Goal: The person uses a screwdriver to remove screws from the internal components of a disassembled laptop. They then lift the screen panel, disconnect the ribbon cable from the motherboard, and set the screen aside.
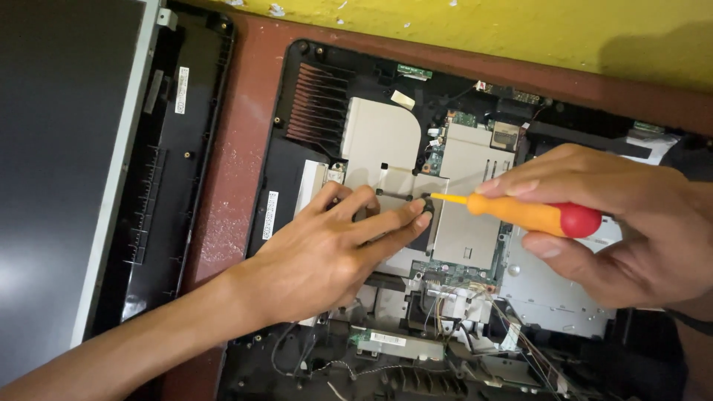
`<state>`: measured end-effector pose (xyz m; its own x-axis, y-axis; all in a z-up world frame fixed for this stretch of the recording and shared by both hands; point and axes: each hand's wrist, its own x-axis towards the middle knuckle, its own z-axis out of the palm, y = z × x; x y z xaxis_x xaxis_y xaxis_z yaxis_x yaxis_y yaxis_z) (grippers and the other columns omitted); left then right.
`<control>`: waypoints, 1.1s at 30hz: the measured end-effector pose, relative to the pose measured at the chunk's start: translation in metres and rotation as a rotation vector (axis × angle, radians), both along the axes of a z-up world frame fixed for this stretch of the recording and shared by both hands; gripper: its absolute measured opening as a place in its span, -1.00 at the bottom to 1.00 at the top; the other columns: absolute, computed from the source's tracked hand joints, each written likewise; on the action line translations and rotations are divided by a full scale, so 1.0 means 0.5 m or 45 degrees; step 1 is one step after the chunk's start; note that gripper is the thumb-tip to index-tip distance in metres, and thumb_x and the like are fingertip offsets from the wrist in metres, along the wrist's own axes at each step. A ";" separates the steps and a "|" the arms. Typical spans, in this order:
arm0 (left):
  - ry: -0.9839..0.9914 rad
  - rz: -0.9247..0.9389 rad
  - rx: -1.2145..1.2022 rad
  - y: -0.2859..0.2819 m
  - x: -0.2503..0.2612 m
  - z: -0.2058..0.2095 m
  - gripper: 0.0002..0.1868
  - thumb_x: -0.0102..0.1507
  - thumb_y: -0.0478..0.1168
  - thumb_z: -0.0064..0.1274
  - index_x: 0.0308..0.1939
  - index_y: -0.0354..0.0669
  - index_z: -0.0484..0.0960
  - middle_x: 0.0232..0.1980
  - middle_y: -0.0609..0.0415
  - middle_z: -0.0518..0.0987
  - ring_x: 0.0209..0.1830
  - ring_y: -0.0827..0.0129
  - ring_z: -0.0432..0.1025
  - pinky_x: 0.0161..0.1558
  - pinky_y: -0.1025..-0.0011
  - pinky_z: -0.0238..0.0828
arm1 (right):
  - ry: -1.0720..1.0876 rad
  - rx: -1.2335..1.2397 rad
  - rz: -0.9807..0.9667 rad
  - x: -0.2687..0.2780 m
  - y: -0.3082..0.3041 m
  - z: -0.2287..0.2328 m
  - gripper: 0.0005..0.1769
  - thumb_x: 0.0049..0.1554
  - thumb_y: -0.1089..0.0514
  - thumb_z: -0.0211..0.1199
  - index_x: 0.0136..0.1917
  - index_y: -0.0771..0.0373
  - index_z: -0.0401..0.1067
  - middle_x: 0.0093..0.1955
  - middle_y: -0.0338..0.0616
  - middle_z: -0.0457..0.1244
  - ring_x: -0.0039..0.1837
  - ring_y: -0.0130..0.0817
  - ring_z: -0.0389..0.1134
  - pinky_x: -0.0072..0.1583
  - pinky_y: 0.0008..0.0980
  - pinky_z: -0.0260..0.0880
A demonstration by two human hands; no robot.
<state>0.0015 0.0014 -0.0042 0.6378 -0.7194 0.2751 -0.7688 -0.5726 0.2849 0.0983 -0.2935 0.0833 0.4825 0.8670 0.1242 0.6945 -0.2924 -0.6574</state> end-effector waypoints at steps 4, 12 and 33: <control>0.035 -0.003 -0.023 0.000 0.001 -0.002 -0.19 0.07 -0.33 0.29 0.43 -0.23 0.44 0.51 0.07 0.33 0.06 0.15 0.29 0.00 0.09 0.30 | -0.010 0.034 0.003 0.000 0.008 0.004 -0.59 0.10 0.18 0.22 0.22 0.29 0.36 0.24 0.04 0.42 0.28 -0.13 0.56 0.29 -0.24 0.59; 0.025 0.008 -0.045 0.000 0.000 -0.003 -0.21 0.11 -0.34 0.29 0.44 -0.24 0.41 0.47 0.06 0.39 0.06 0.13 0.31 0.02 0.08 0.32 | -0.088 -0.011 -0.099 -0.001 0.024 0.018 -0.48 0.07 0.24 0.32 0.30 0.34 0.34 0.18 -0.11 0.44 0.06 -0.33 0.51 0.10 -0.44 0.51; 0.071 0.067 -0.270 -0.004 0.000 0.003 -0.71 0.25 -0.35 0.19 0.00 -0.19 0.45 0.19 -0.18 0.39 0.10 -0.05 0.38 0.02 0.06 0.35 | -1.383 -0.667 -0.056 -0.008 0.055 0.078 -0.10 0.70 -0.22 0.43 -0.43 0.00 0.19 -0.54 -0.39 0.00 -0.44 -0.42 -0.07 -0.26 -0.41 -0.13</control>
